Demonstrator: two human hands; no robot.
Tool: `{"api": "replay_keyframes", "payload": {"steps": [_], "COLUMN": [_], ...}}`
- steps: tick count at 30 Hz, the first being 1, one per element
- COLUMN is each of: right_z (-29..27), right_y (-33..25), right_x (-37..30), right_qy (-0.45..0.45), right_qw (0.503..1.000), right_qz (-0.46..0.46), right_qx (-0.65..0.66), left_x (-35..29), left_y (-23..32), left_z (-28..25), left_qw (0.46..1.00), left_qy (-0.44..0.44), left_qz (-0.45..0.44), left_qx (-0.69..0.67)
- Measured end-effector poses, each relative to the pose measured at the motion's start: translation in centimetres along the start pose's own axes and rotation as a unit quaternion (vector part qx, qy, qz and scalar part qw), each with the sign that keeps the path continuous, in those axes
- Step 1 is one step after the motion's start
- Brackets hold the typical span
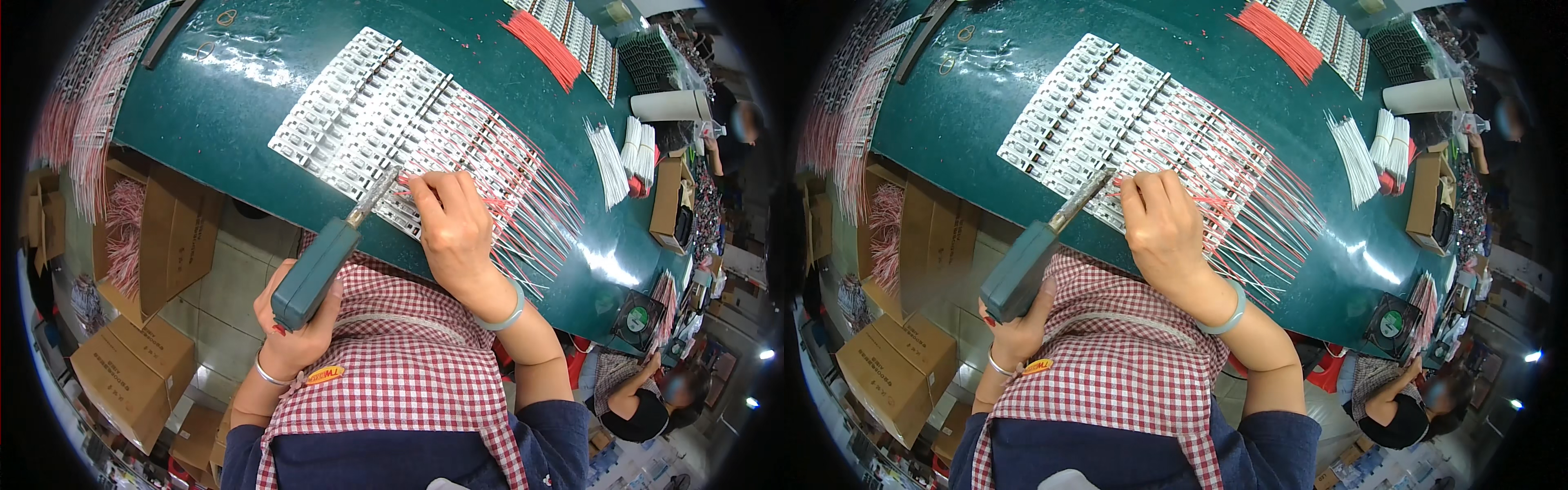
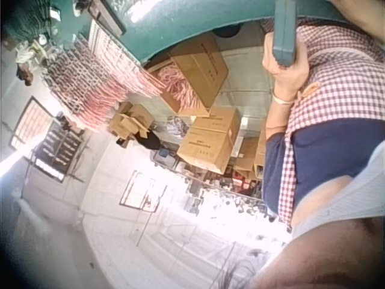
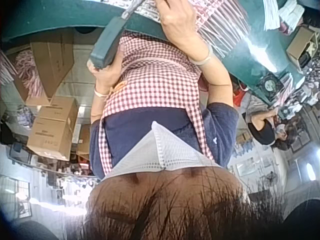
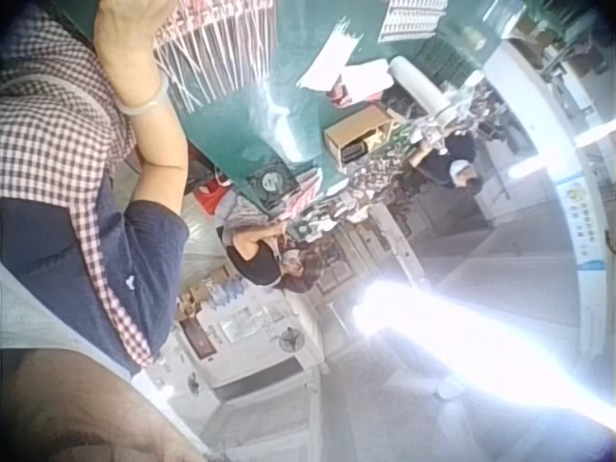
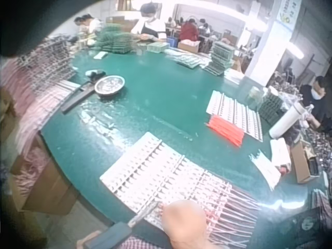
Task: The person uses a soldering iron to attach red and white wires to a white plastic grid on a green workbench. They repeatedly pick up wires, position them into slots, and apply the soldering iron to secure them.
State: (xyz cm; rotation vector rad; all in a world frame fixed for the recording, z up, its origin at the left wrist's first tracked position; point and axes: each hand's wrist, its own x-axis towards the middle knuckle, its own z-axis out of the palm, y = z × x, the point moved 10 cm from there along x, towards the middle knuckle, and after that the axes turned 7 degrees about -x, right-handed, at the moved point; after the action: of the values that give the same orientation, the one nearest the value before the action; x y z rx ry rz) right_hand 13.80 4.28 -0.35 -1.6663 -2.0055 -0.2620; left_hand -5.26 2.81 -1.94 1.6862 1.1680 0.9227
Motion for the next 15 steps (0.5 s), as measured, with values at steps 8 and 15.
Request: {"api": "replay_keyframes", "payload": {"steps": [8, 15], "right_z": [0.0, -0.6], "right_y": [0.1, -0.2], "right_x": [-0.1, -0.4], "right_qy": [0.002, 0.021], "right_qw": [1.0, 0.999], "right_qz": [-0.002, 0.017], "right_qx": [-0.006, 0.024], "left_x": [-0.7, -0.6], "left_y": [-0.5, 0.3], "left_z": [-0.8, -0.9], "left_qw": [0.999, 0.999], "left_qy": [0.027, 0.024], "left_qz": [-0.002, 0.031], "left_qx": [-0.02, 0.003]}}
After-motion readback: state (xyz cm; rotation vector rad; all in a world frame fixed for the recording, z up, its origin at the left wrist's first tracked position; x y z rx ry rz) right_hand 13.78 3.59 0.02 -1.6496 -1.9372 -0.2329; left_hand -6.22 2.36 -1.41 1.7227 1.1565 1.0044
